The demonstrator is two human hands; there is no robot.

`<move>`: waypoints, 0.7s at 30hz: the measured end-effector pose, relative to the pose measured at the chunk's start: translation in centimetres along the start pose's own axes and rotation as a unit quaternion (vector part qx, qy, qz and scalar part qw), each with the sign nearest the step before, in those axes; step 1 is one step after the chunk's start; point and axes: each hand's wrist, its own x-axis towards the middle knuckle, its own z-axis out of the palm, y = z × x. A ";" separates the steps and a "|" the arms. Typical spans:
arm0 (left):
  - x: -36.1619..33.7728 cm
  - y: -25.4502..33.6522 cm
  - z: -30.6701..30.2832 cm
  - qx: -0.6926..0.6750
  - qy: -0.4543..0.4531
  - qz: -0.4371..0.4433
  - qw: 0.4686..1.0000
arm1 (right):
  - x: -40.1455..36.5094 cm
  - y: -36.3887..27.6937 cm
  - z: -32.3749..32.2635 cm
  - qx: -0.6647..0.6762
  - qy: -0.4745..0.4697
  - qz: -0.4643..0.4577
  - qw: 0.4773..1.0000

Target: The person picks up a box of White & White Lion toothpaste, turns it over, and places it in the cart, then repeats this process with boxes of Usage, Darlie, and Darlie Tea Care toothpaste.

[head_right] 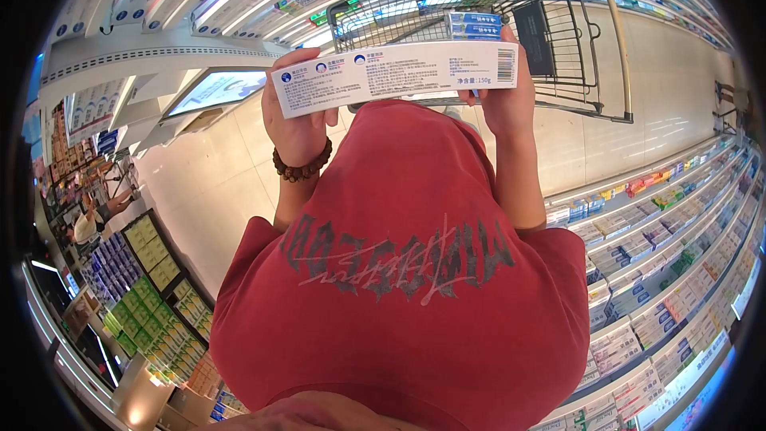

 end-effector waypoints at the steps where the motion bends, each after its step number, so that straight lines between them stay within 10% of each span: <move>1: 0.0 0.0 0.0 0.008 -0.004 0.000 1.000 | 0.0 0.0 0.1 -0.001 0.000 -0.002 1.000; 21: 0.2 -0.2 0.4 0.002 -0.016 -0.003 1.000 | -0.2 -0.2 -0.5 0.019 -0.014 -0.005 1.000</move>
